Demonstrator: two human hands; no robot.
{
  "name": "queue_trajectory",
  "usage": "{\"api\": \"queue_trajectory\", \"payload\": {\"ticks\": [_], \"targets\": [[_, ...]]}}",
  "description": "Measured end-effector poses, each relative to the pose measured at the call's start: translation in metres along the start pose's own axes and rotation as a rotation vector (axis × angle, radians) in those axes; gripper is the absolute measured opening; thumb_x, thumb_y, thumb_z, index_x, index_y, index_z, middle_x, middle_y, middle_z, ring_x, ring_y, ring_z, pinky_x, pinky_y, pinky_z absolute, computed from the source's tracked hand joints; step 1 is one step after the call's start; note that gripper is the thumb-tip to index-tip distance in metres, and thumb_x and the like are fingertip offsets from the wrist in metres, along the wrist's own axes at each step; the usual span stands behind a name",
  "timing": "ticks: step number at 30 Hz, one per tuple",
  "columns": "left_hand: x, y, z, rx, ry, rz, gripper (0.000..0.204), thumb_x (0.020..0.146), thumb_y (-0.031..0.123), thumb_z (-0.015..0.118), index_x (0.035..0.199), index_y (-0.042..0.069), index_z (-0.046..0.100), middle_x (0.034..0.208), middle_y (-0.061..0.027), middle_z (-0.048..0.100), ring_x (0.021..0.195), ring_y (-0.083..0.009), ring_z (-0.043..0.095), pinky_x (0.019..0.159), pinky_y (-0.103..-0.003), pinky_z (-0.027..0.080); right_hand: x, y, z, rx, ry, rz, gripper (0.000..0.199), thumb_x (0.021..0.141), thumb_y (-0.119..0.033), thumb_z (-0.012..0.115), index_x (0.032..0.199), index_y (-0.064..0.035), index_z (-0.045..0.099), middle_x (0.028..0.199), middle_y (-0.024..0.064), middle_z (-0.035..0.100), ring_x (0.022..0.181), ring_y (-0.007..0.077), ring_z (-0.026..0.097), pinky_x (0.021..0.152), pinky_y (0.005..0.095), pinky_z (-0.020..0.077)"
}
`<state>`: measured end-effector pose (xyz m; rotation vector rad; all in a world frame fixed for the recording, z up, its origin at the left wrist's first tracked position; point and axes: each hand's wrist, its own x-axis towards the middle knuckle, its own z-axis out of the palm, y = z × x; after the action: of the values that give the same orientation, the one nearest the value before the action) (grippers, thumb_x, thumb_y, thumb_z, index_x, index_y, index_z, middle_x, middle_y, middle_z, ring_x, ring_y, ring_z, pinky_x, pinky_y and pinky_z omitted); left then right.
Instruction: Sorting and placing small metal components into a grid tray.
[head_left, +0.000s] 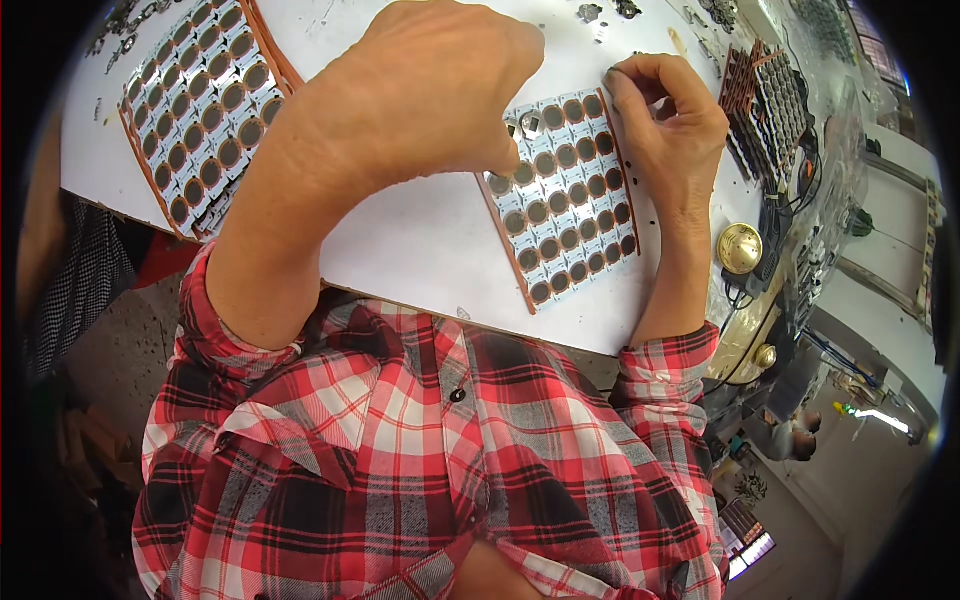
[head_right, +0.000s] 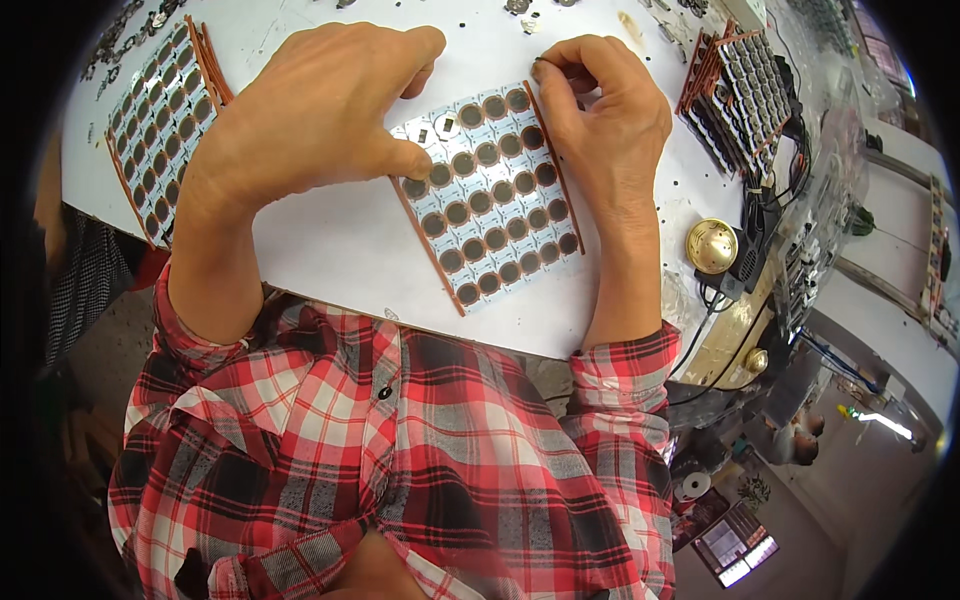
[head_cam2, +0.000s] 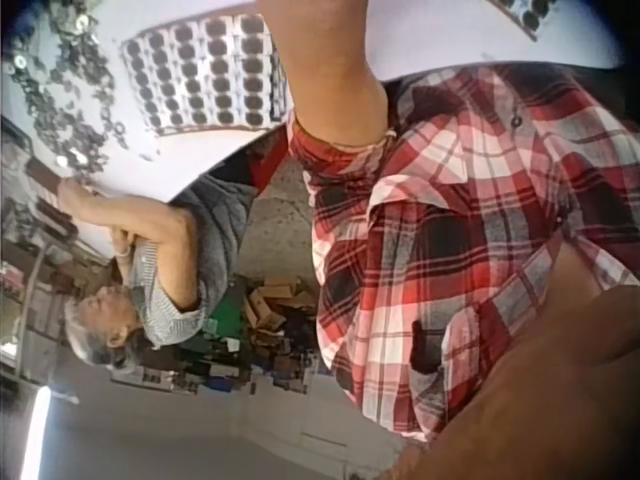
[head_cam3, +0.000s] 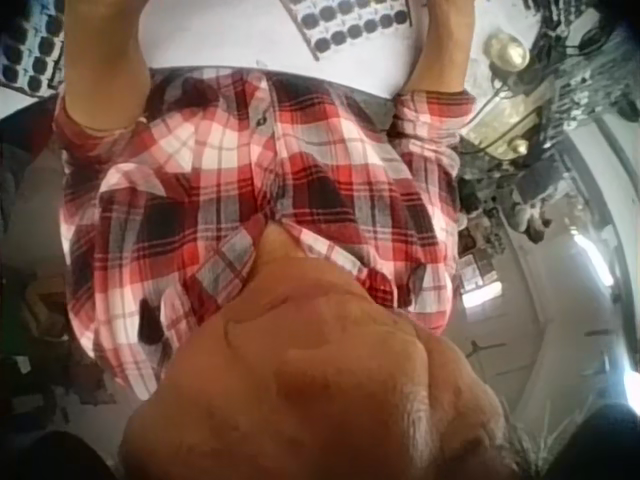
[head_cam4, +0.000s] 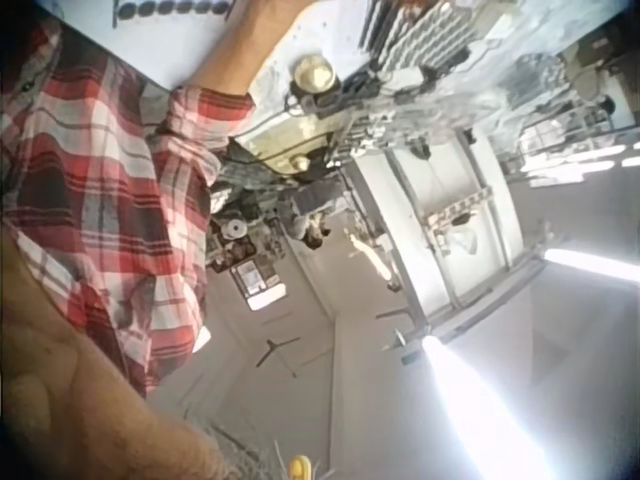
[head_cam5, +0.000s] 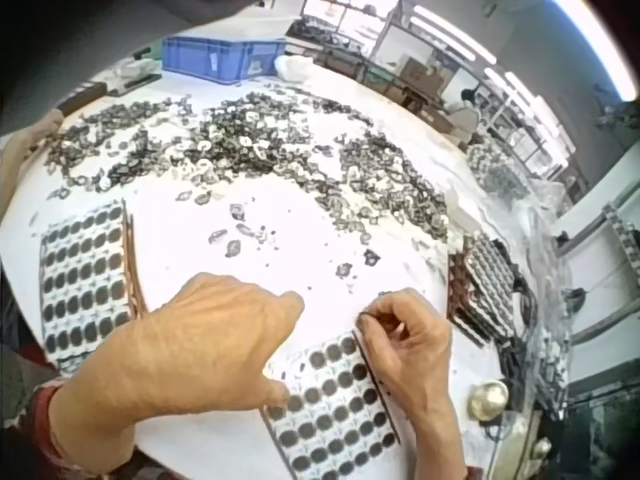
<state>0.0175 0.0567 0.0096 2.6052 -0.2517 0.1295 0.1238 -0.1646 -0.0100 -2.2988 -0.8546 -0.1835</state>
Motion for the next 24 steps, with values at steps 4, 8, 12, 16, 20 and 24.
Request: {"api": "queue_trajectory", "payload": {"ticks": [4, 8, 12, 16, 20, 24], "targets": [[0.022, 0.006, -0.032, -0.119, -0.481, -0.161, 0.034, 0.078, 0.018, 0.081, 0.087, -0.004, 0.056, 0.076, -0.0211, 0.066, 0.079, -0.0374, 0.069, 0.076, -0.045, 0.053, -0.001, -0.008, -0.004, 0.135, 0.074, -0.083, 0.009, 0.092, -0.004, 0.074, 0.1, -0.0002, 0.074, 0.086, 0.0015, 0.072, 0.073, 0.0072, 0.062, 0.068, 0.0215, 0.0485], [0.014, 0.005, -0.03, -0.071, -0.294, -0.043, 0.035, 0.079, 0.019, 0.081, 0.088, -0.004, 0.056, 0.077, -0.0217, 0.065, 0.08, -0.0383, 0.068, 0.077, -0.046, 0.053, -0.016, -0.033, -0.009, 0.405, 0.007, 0.099, 0.01, 0.096, -0.002, 0.07, 0.105, 0.0016, 0.071, 0.086, 0.0032, 0.072, 0.072, 0.0074, 0.066, 0.067, 0.0204, 0.0519], [0.024, 0.012, -0.041, -0.127, -0.511, -0.195, 0.036, 0.079, 0.021, 0.081, 0.089, -0.005, 0.057, 0.08, -0.0234, 0.066, 0.083, -0.0394, 0.068, 0.077, -0.046, 0.052, -0.025, -0.032, -0.005, 0.559, -0.117, 0.148, 0.014, 0.095, 0.0, 0.07, 0.109, 0.002, 0.074, 0.087, 0.0034, 0.073, 0.073, 0.0072, 0.067, 0.064, 0.0198, 0.0532], [0.025, 0.011, -0.044, -0.132, -0.504, -0.195, 0.037, 0.079, 0.021, 0.081, 0.09, -0.006, 0.058, 0.082, -0.0249, 0.067, 0.084, -0.0398, 0.068, 0.077, -0.046, 0.052, -0.024, -0.039, -0.009, 0.684, -0.222, 0.263, 0.019, 0.094, -0.001, 0.072, 0.112, 0.0034, 0.075, 0.09, 0.0067, 0.075, 0.074, 0.0099, 0.069, 0.063, 0.021, 0.0543], [0.024, 0.009, -0.041, -0.125, -0.482, -0.183, 0.038, 0.079, 0.022, 0.082, 0.089, -0.006, 0.058, 0.082, -0.0252, 0.067, 0.085, -0.04, 0.068, 0.077, -0.047, 0.052, -0.021, -0.034, -0.013, 0.9, -0.288, 0.382, 0.021, 0.093, 0.0, 0.072, 0.113, 0.0054, 0.074, 0.091, 0.0091, 0.075, 0.076, 0.0123, 0.07, 0.063, 0.0217, 0.054], [0.02, 0.007, -0.039, -0.155, -0.446, -0.142, 0.037, 0.078, 0.021, 0.082, 0.09, -0.006, 0.058, 0.083, -0.025, 0.067, 0.087, -0.0404, 0.068, 0.079, -0.046, 0.052, -0.023, -0.04, -0.008, 0.779, -0.245, 0.392, 0.022, 0.095, -0.001, 0.07, 0.116, 0.0052, 0.073, 0.092, 0.009, 0.074, 0.075, 0.0112, 0.069, 0.062, 0.0212, 0.0528]]}}
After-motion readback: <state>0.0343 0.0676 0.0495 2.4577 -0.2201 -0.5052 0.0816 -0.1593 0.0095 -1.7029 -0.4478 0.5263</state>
